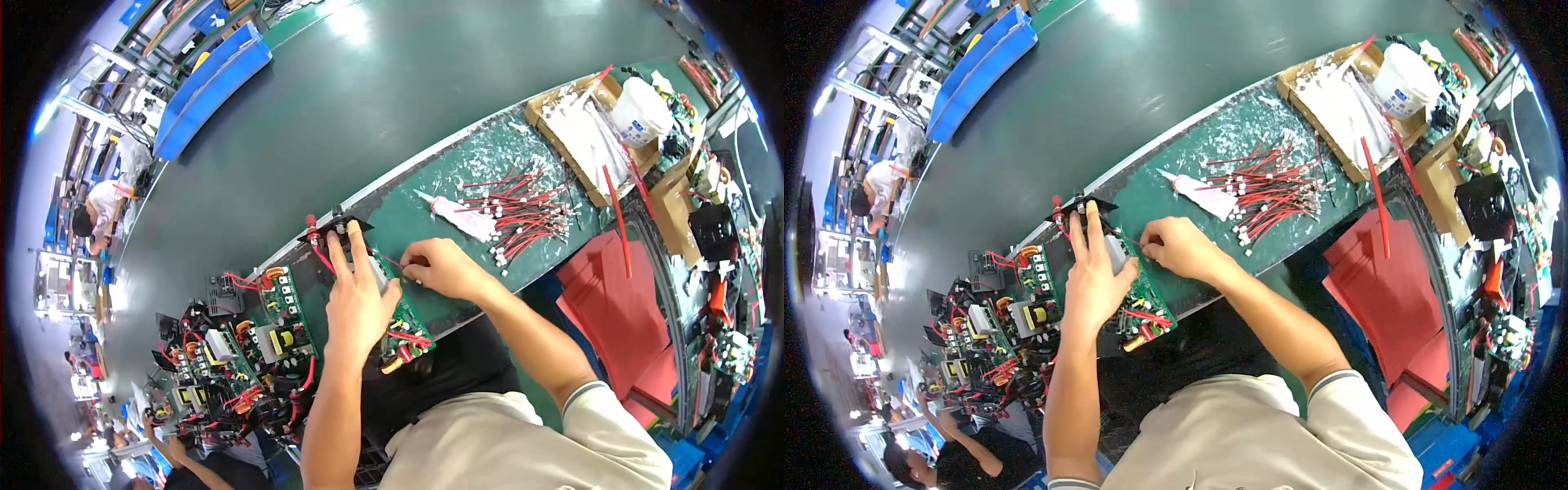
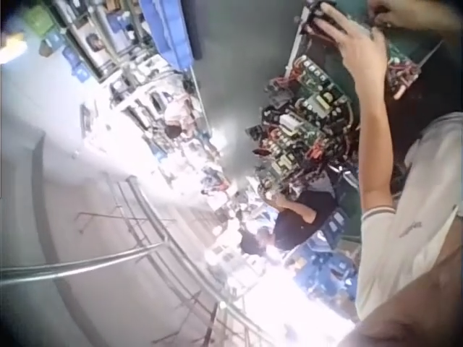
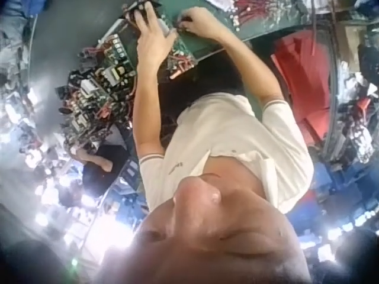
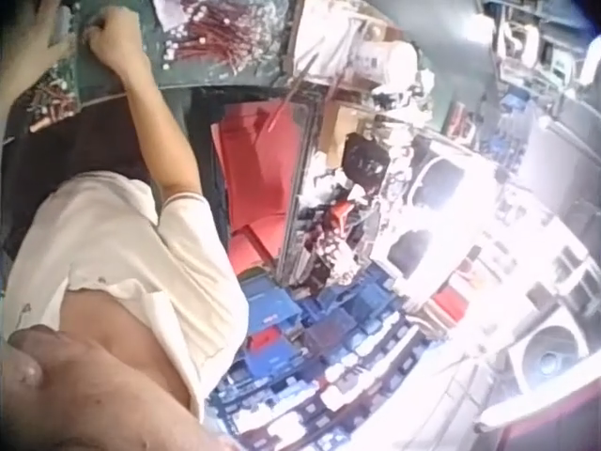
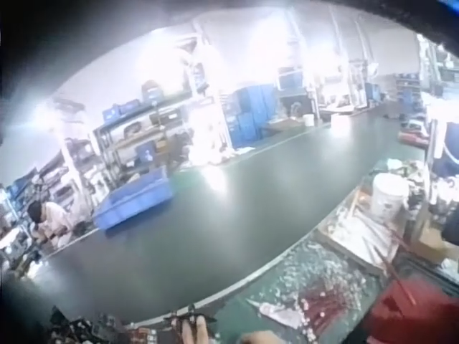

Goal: Assembling electronic components, applying paste, and installing a cooling fan onto a PCB.

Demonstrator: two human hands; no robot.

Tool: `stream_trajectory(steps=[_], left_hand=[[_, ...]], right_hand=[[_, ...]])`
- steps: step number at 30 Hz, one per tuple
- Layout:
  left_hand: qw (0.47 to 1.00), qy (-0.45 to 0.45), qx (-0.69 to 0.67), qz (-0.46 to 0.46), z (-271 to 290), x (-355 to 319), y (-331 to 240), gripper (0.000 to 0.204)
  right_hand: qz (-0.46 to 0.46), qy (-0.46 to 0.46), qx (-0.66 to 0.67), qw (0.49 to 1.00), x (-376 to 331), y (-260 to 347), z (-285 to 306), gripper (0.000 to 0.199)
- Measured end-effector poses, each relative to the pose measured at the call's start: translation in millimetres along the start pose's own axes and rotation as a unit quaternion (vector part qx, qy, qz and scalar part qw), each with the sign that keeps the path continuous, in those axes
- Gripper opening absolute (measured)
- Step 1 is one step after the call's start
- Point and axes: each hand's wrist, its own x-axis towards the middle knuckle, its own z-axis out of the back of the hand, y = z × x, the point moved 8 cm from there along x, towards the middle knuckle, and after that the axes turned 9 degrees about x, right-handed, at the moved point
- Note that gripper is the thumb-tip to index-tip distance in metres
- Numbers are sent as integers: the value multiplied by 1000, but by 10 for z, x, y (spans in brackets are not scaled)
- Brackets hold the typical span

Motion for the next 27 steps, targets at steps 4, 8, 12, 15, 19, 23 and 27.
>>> stream_trajectory(steps=[4,8,12,15,19,23,27], left_hand=[[999,4,-28,-25,64,-107,106,93],[966,-184,126,-128,326,-353,-121,64],[967,-106,-227,-50,132,-374,269,44],[926,-60,-374,-7,30,-353,380,36],[889,-45,-455,19,-24,-322,443,31],[878,-41,-477,27,-57,-305,513,31],[886,-66,-458,26,-28,-285,534,32]], right_hand=[[-167,90,437,879,-46,-173,-154,14],[-151,55,548,821,-91,-84,-159,14],[-111,27,552,826,-73,96,-266,14],[-101,27,545,832,-78,125,-328,12],[-81,19,518,851,-95,182,-370,12],[-60,8,487,871,-115,248,-418,11],[-110,45,390,913,-128,194,-498,12]])
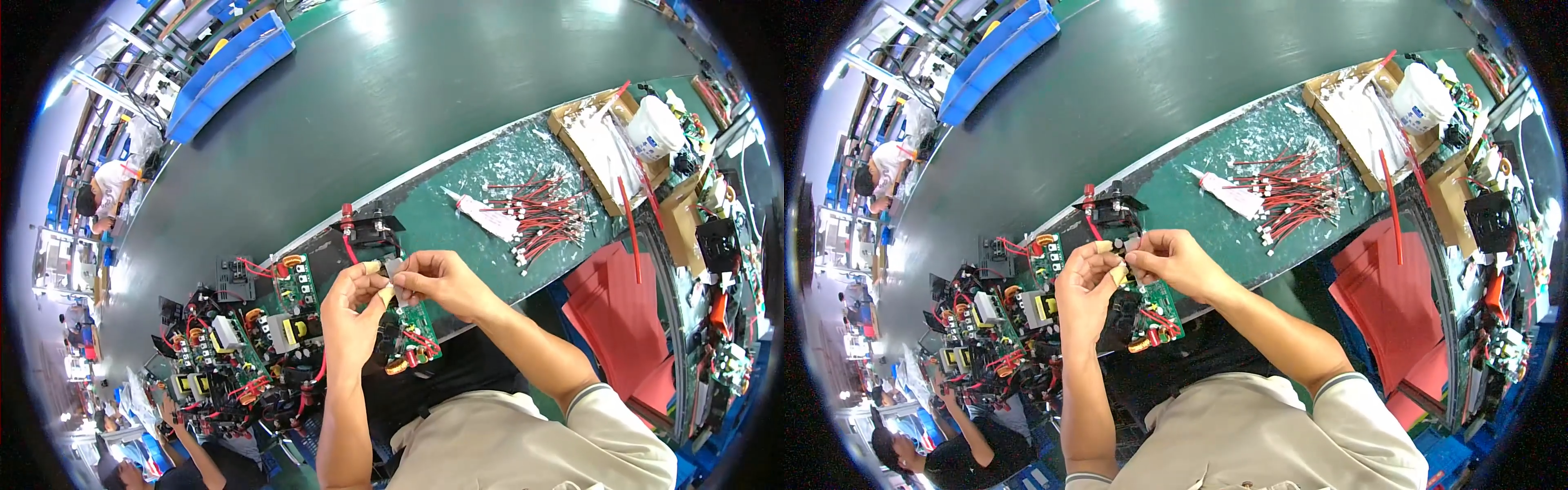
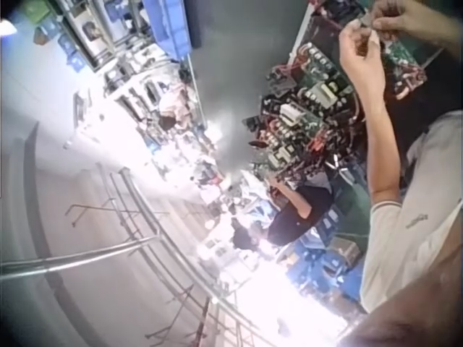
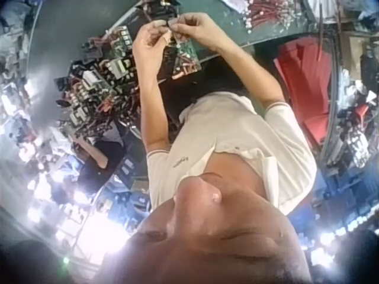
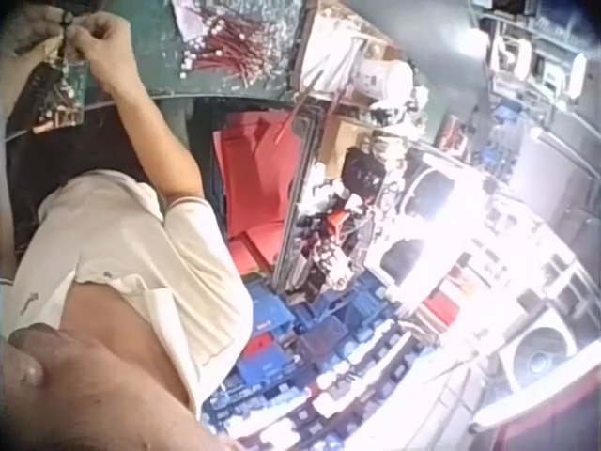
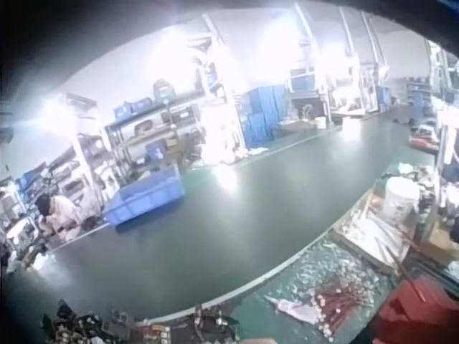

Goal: Assembling electronic components, applying paste, and installing a cooling fan onto a PCB.

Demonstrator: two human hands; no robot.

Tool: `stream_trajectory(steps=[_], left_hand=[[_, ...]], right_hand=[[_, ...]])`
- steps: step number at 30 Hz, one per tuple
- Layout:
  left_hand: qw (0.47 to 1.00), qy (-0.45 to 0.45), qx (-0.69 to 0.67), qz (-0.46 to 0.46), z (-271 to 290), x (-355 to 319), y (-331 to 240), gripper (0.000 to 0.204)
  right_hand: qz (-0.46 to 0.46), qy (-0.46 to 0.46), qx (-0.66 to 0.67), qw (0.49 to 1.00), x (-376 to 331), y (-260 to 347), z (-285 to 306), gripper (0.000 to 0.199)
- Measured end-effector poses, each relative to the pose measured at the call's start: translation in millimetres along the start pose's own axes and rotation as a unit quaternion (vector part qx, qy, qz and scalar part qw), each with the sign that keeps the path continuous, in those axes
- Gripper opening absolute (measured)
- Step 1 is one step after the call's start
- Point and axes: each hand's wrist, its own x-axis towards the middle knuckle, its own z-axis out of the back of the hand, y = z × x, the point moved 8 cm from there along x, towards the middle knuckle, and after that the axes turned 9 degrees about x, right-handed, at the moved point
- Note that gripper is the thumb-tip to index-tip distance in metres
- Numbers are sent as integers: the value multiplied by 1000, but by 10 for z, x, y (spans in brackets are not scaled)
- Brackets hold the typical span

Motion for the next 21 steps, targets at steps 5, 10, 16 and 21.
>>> stream_trajectory(steps=[5,10,16,21], left_hand=[[999,-6,52,-1,-15,78,-81,33],[996,-49,71,11,234,44,-30,32],[998,-17,10,-55,-59,122,-253,25],[996,-59,-38,-61,57,26,-212,20]], right_hand=[[26,-22,26,999,55,-16,7,16],[42,-42,-84,995,98,-4,-170,21],[104,-106,-9,989,-81,104,212,15],[73,-53,60,994,49,26,98,14]])
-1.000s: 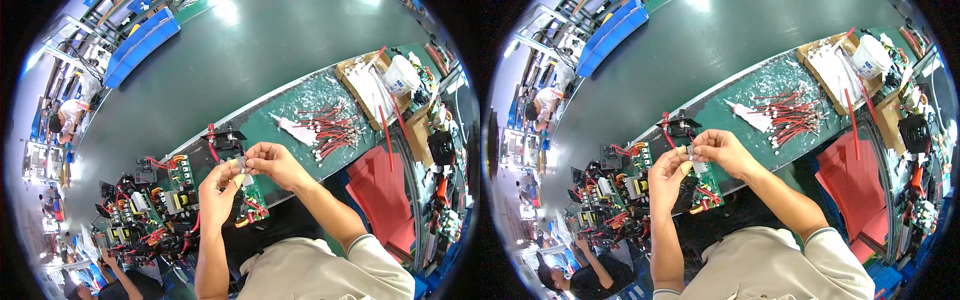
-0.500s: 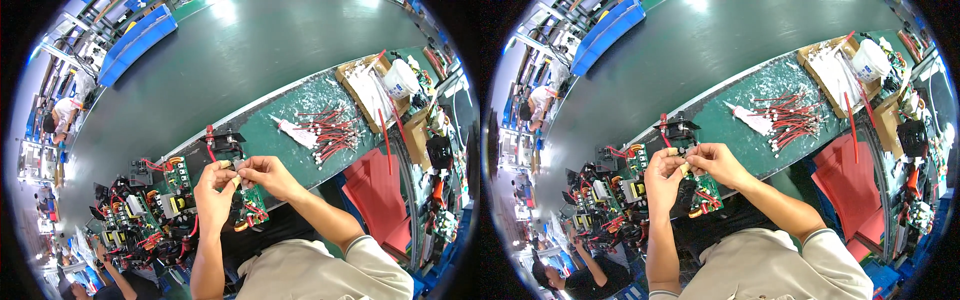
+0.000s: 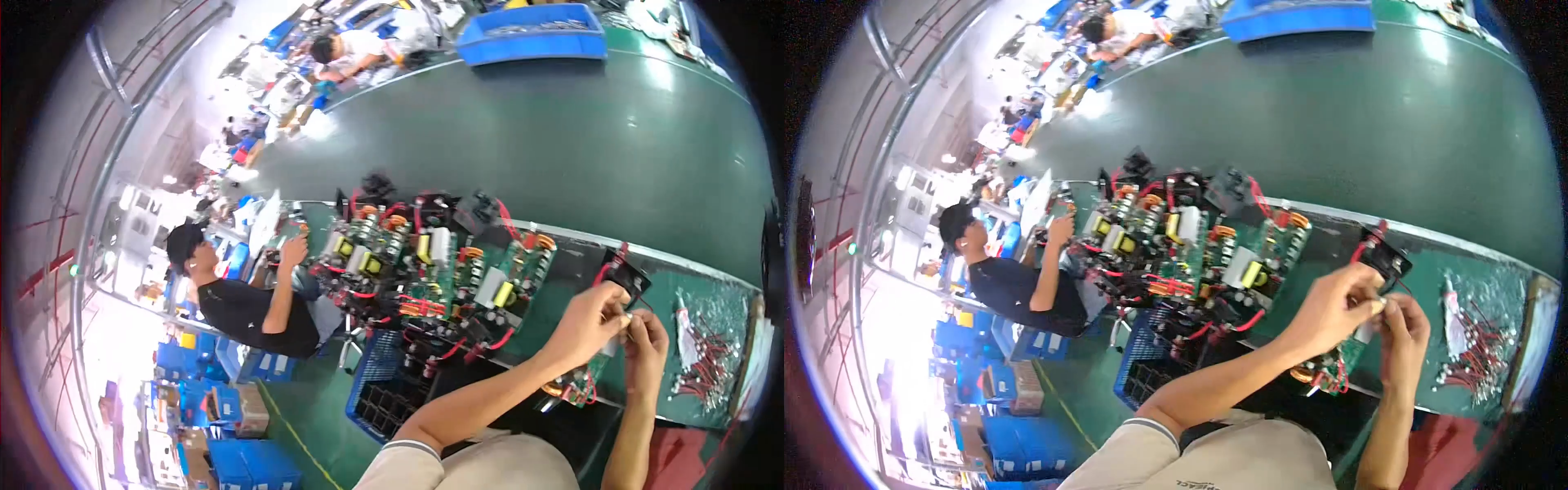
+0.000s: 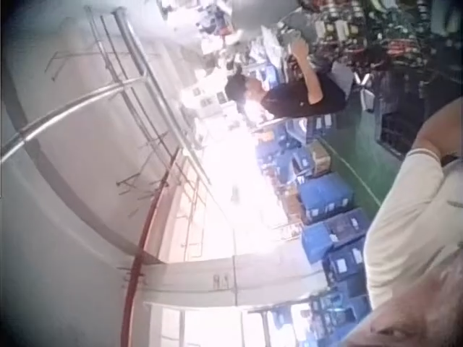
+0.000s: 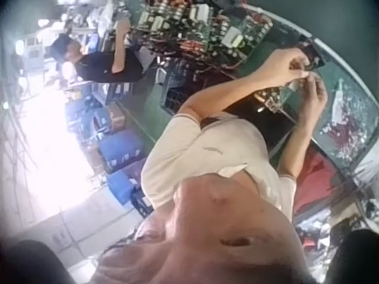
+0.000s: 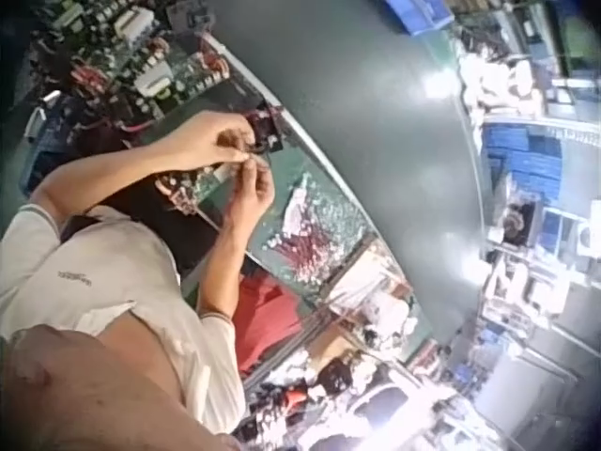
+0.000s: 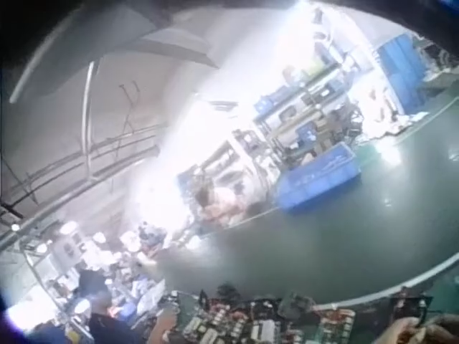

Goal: Assembling electronic components, applying paste, and installing a cooling fan onto a PCB.

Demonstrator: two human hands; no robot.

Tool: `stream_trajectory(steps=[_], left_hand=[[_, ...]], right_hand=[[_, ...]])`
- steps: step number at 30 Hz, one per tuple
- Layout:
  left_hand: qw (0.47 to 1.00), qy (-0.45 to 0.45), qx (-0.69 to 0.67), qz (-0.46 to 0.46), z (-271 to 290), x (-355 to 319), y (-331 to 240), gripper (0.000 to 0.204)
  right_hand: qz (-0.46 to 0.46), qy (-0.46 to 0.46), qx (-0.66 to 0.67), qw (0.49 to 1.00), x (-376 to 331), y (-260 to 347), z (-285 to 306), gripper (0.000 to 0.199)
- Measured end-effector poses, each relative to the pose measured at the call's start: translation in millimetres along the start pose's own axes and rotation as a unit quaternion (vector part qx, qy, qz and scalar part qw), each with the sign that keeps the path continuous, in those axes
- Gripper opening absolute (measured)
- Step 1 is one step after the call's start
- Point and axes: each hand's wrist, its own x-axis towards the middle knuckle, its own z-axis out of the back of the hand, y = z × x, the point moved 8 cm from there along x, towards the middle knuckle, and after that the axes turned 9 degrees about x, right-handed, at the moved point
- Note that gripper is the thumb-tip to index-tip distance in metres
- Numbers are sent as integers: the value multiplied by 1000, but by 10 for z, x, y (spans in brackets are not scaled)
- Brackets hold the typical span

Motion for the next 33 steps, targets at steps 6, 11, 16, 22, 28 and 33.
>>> stream_trajectory(steps=[6,11,16,22,28,33], left_hand=[[983,70,-149,81,55,39,-20,24],[899,60,411,-143,260,647,-433,69],[854,251,449,-79,-100,801,84,98],[888,104,435,-106,-69,447,-124,67],[909,-3,388,-153,106,200,77,58],[926,-13,355,-130,158,214,95,45]], right_hand=[[-44,-18,-12,999,103,133,-299,15],[-16,-12,-188,982,301,346,177,14],[32,-7,-416,909,358,429,310,12],[123,82,-506,850,443,451,150,10],[148,146,-525,826,604,359,34,9],[124,215,-570,784,720,147,-52,7]])
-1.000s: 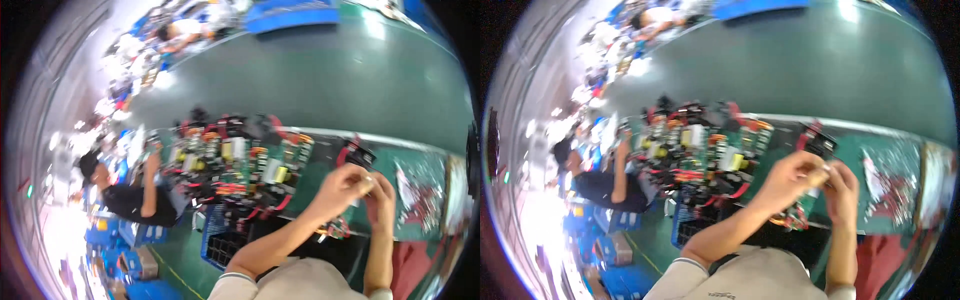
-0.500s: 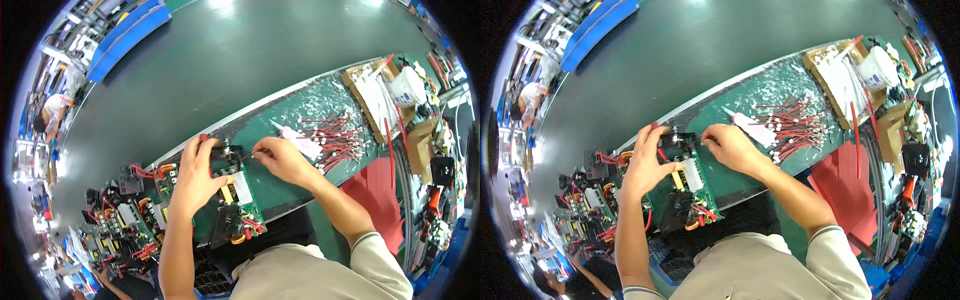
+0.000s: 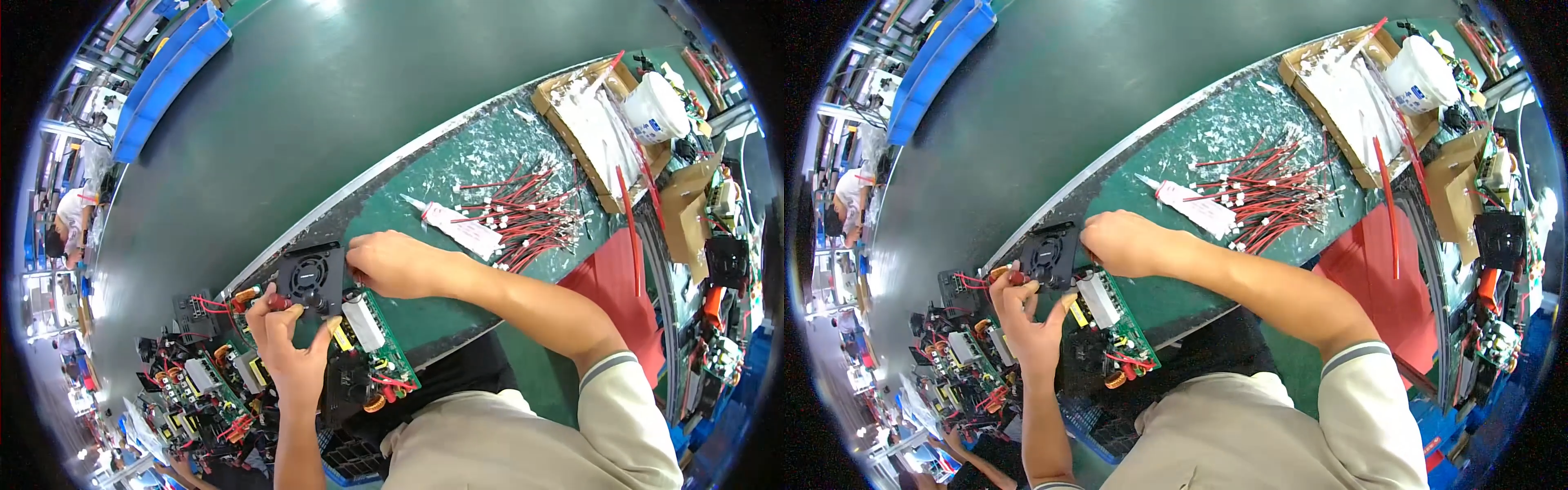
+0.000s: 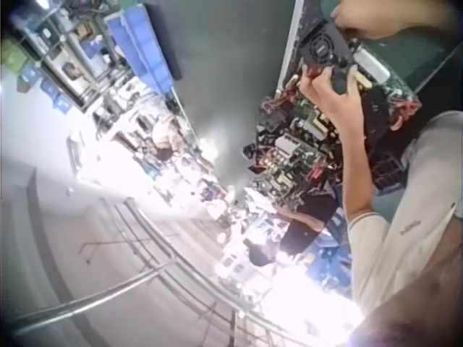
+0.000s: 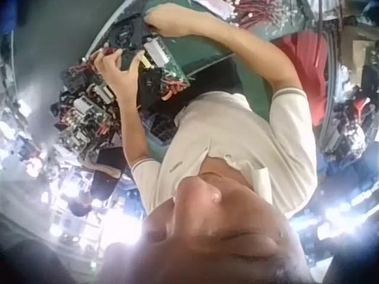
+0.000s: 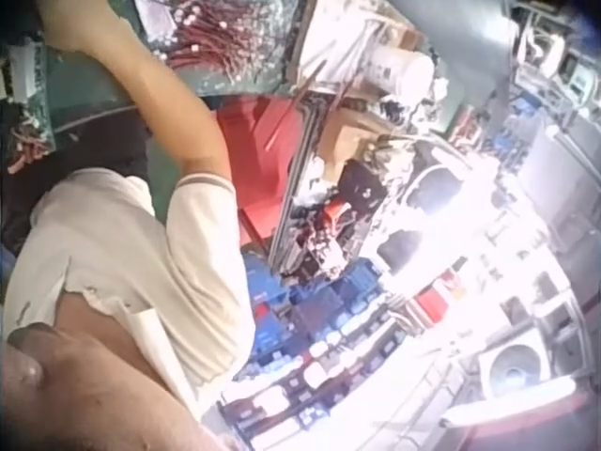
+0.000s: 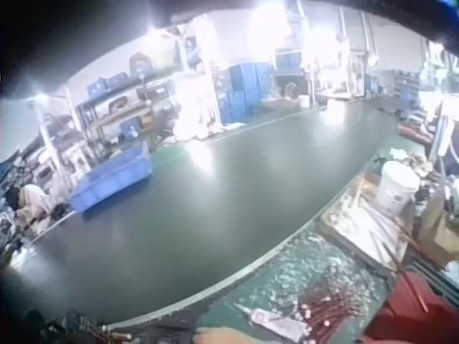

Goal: Assembling electronic components, applying paste, and installing a cooling fan onto a PCB.

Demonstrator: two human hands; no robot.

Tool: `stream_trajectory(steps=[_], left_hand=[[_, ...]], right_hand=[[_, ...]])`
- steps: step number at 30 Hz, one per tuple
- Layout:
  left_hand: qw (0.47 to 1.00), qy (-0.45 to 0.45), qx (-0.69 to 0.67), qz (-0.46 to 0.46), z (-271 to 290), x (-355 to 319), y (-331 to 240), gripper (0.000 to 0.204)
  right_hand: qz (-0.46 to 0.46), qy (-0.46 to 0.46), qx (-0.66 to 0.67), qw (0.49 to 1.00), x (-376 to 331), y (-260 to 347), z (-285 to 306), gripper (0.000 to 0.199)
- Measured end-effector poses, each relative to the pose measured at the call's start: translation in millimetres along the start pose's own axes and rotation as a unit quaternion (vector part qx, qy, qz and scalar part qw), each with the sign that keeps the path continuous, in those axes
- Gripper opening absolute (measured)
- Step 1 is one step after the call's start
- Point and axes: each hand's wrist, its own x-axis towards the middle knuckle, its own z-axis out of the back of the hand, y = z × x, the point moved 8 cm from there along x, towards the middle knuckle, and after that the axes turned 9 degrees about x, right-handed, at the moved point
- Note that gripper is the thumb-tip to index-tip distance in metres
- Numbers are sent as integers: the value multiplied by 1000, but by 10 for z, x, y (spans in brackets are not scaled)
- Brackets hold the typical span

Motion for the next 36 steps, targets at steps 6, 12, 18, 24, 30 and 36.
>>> stream_trajectory(steps=[6,12,18,24,30,36], left_hand=[[998,12,-17,56,24,-85,82,36],[999,5,-29,38,19,-127,91,34],[999,-4,-25,41,23,-141,106,33],[1000,-21,0,17,33,-119,59,30],[1000,-21,-15,17,26,-136,87,30],[999,-26,-22,16,13,-152,93,31]], right_hand=[[11,81,-79,993,110,77,-50,12],[17,109,-100,989,96,138,-93,12],[29,105,-109,988,85,216,-68,14],[41,77,-105,991,84,213,-7,17],[31,83,-88,992,123,175,-2,16],[39,87,-88,992,133,153,-50,16]])
